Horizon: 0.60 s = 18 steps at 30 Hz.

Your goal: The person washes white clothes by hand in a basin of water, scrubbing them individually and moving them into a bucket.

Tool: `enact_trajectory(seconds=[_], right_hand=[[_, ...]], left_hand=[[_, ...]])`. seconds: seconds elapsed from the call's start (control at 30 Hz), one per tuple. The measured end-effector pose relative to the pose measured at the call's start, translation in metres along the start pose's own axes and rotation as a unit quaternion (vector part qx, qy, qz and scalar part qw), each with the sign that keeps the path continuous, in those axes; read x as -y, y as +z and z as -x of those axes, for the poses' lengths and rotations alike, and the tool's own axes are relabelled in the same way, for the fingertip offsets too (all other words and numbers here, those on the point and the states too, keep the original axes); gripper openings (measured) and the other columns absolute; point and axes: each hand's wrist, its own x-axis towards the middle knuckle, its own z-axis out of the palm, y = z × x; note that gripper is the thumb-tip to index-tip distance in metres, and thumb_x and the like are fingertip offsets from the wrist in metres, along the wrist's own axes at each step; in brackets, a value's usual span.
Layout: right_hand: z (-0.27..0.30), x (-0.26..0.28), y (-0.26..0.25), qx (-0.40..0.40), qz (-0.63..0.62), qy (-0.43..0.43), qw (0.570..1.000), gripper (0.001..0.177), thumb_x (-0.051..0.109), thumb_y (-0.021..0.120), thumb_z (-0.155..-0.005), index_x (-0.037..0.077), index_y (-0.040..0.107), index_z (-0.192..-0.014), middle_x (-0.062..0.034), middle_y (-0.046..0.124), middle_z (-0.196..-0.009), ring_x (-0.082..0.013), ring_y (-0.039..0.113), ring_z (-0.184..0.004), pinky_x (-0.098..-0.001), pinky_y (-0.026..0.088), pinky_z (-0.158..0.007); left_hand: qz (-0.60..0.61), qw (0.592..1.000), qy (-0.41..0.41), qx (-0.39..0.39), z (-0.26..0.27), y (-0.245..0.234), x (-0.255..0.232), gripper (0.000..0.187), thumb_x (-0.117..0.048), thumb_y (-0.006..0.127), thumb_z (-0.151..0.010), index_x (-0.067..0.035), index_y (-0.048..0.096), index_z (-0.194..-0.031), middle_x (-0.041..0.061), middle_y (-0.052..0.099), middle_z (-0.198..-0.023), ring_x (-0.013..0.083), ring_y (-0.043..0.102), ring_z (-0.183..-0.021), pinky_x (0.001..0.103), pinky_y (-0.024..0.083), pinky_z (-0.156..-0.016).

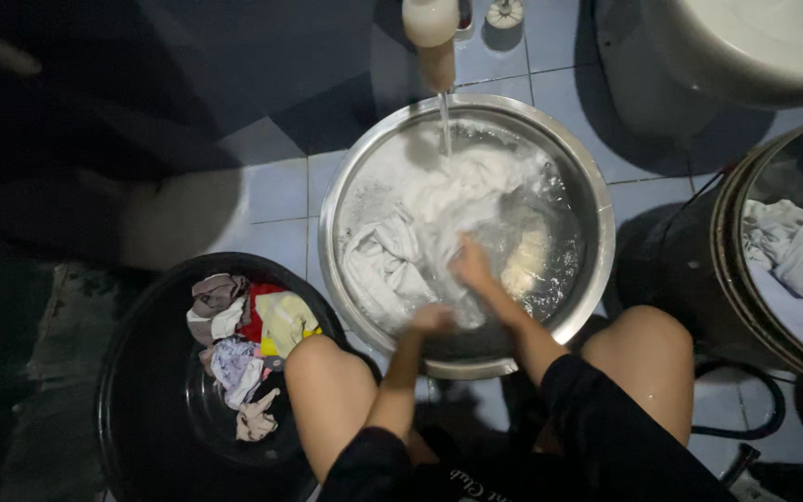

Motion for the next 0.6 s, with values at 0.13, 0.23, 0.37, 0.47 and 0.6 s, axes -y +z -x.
enact_trajectory(seconds=[0.13, 0.23, 0.37, 0.47, 0.6], right_hand=[[0.05, -0.01, 0.03, -0.028, 0.089, -0.195, 0.976, 0.055, 0.016, 0.07, -0.075, 0.018, 0.065, -0.13, -0.0179, 0.072, -0.116, -0.0402, 0.07, -0.096, -0.0486, 0.055, -0.085], [0.061, -0.024, 0.027, 0.102, 0.133, -0.196, 0.966, 0.053, 0.021, 0.07, -0.077, 0.019, 0.066, -0.129, -0.0155, 0.072, -0.118, -0.0365, 0.07, -0.099, -0.0469, 0.055, -0.087], [0.055, -0.047, 0.0, 0.332, 0.221, -0.117, 0.909, 0.05, 0.029, 0.071, -0.079, 0.02, 0.067, -0.128, -0.0124, 0.071, -0.12, -0.0316, 0.07, -0.102, -0.0445, 0.056, -0.09], [0.026, -0.061, -0.038, 0.402, 0.3, -0.042, 0.864, 0.048, 0.034, 0.072, -0.081, 0.022, 0.067, -0.128, -0.0101, 0.071, -0.122, -0.028, 0.07, -0.104, -0.0427, 0.056, -0.092], [-0.027, -0.052, -0.086, 0.371, 0.394, 0.095, 0.836, 0.04, 0.044, 0.063, -0.094, 0.018, 0.07, -0.124, -0.0092, 0.073, -0.12, -0.0244, 0.073, -0.101, -0.042, 0.056, -0.091]], left_hand=[[0.076, 0.968, -0.078, -0.225, -0.01, -0.042, 0.024, 0.038, -0.04, 0.059, -0.095, -0.011, 0.071, -0.116, 0.018, 0.069, -0.12, 0.0387, 0.063, -0.116, 0.05, 0.05, -0.103], [0.062, 0.924, -0.011, -0.377, -0.016, -0.059, 0.021, 0.038, -0.038, 0.053, -0.1, -0.008, 0.075, -0.107, 0.019, 0.073, -0.111, 0.0395, 0.067, -0.109, 0.049, 0.051, -0.1], [-0.024, 0.91, 0.175, -0.374, -0.014, -0.057, -0.022, 0.055, -0.04, 0.067, -0.081, -0.024, 0.07, -0.133, 0.017, 0.055, -0.149, 0.0372, 0.047, -0.139, 0.054, 0.043, -0.112], [0.017, 0.967, 0.088, -0.238, -0.001, -0.028, -0.045, 0.056, -0.052, 0.072, -0.082, -0.033, 0.063, -0.134, 0.014, 0.025, -0.165, 0.0439, 0.019, -0.145, 0.081, 0.019, -0.104], [-0.085, 0.972, 0.101, -0.194, -0.004, 0.009, -0.051, 0.052, -0.053, 0.072, -0.081, -0.037, 0.066, -0.13, 0.016, 0.023, -0.168, 0.043, 0.015, -0.15, 0.083, 0.009, -0.106]])
